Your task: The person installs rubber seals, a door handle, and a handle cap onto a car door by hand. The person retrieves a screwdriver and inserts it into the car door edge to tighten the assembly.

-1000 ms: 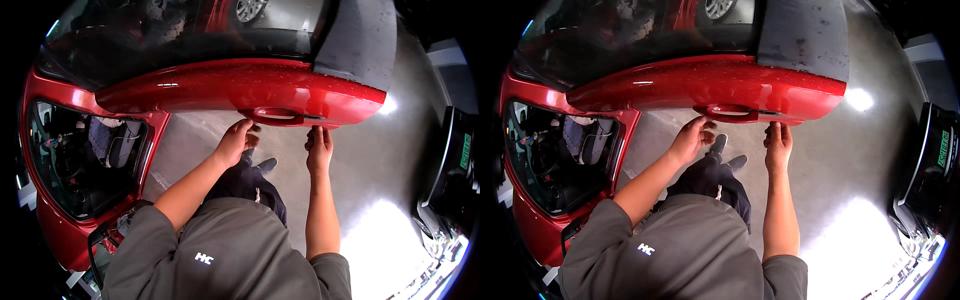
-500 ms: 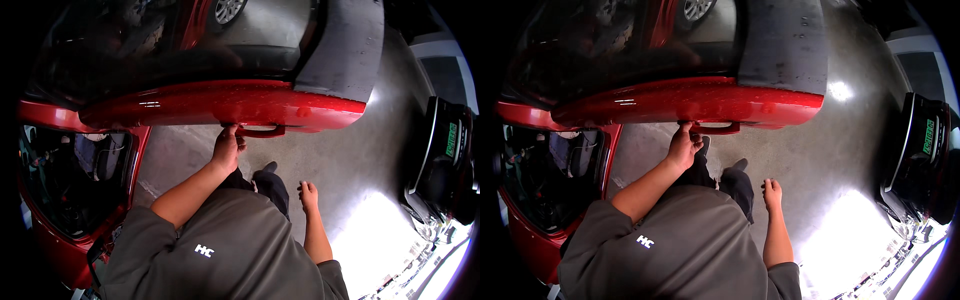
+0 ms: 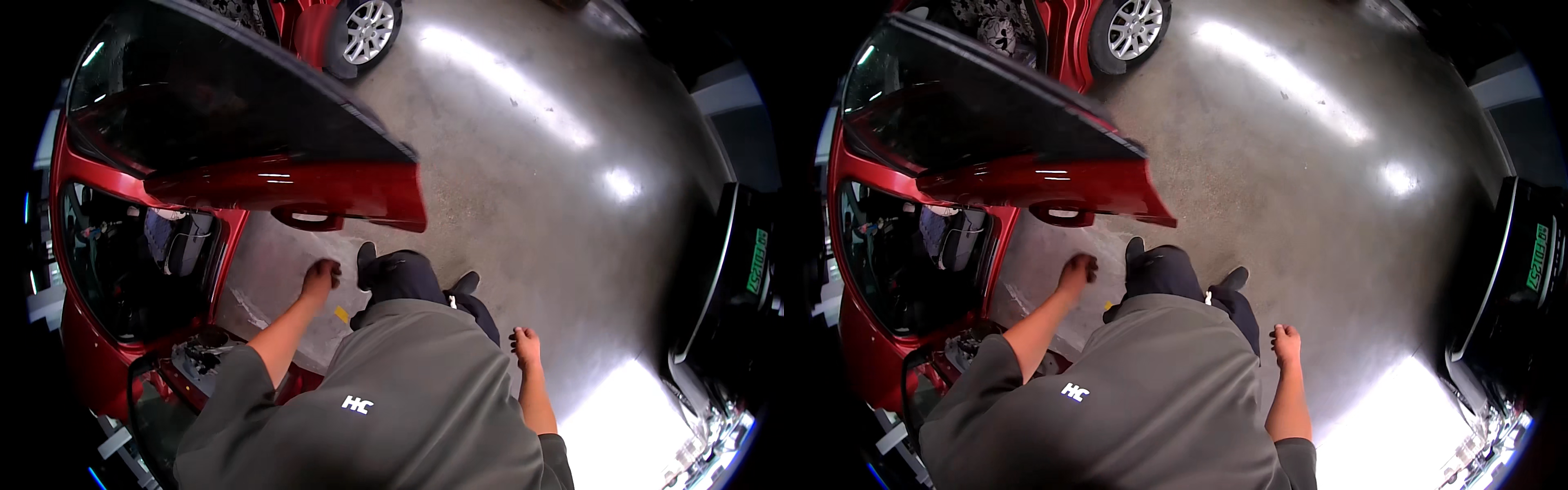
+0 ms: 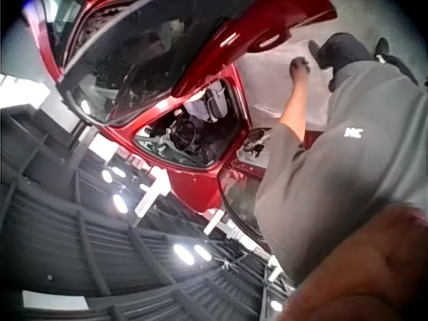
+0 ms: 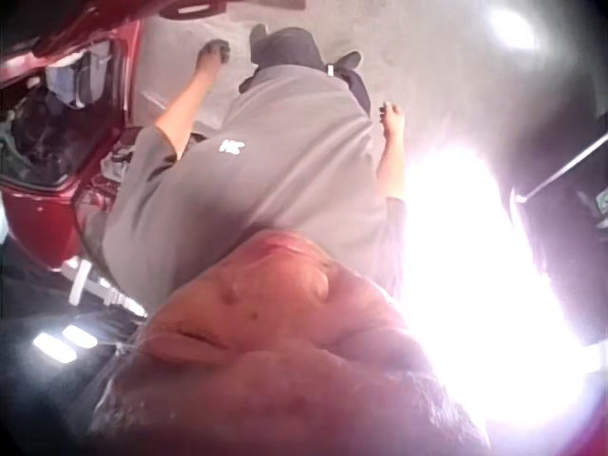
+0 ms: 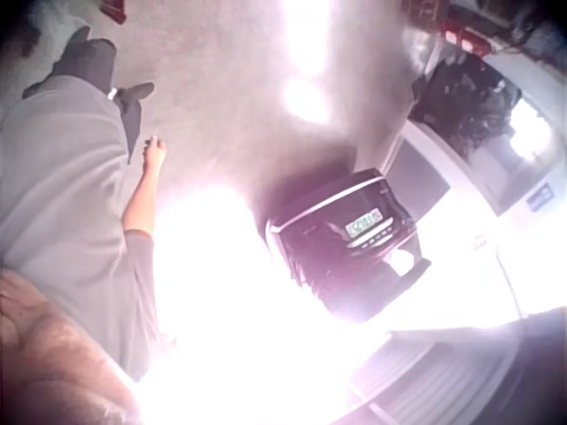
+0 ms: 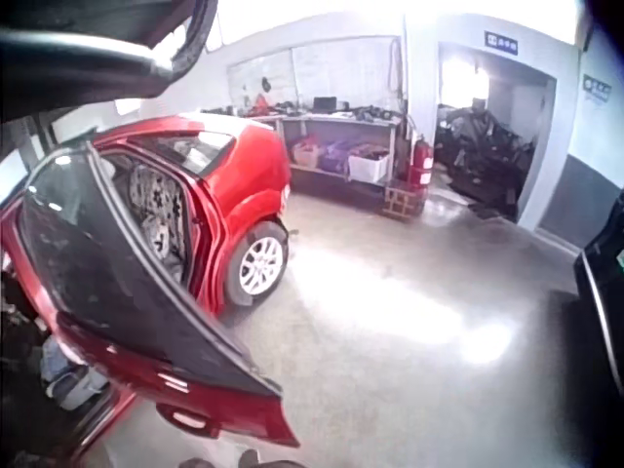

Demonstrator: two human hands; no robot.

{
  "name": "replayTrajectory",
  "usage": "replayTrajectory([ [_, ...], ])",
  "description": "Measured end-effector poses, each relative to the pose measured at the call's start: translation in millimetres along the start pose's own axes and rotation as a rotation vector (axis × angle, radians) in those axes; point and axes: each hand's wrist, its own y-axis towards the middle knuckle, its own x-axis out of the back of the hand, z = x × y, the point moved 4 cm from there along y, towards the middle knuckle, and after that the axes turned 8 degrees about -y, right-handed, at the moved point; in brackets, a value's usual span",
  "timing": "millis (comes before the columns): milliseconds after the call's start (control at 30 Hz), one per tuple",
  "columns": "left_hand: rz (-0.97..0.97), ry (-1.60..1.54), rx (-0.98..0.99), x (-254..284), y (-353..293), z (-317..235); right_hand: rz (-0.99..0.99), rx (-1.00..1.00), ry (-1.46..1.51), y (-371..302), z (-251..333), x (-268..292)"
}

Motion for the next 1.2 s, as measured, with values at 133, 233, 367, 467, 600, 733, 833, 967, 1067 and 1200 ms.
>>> replayTrajectory([
  [133,0.442,1.048,0.089,-26,-22,122,0.012,0.135,-0.089,58,89,79],
  [233,0.623,1.251,-0.148,-75,-51,178,0.016,0.230,-0.091,90,164,127],
  [367,0.533,0.860,0.068,-176,-50,146,-0.012,0.342,-0.082,145,235,186],
  [467,0.649,0.909,-0.047,-224,-24,134,0.004,0.338,-0.105,176,265,210],
  [600,0.516,1.040,0.128,-305,4,-2,0.044,0.252,-0.178,206,252,276],
  [733,0.441,0.819,-0.114,-346,20,-32,0.031,0.650,-0.921,325,181,354],
  [833,0.359,0.751,-0.094,-368,38,-61,0.154,0.491,-0.976,348,257,345],
  [967,0.034,0.507,0.200,-397,49,-54,0.282,0.466,-0.997,413,445,320],
  [1067,-0.099,0.436,0.307,-433,48,-52,0.341,0.378,-0.691,466,639,281],
  [1200,-0.131,0.204,0.121,-468,80,-112,0.281,0.472,-0.449,491,887,197],
])
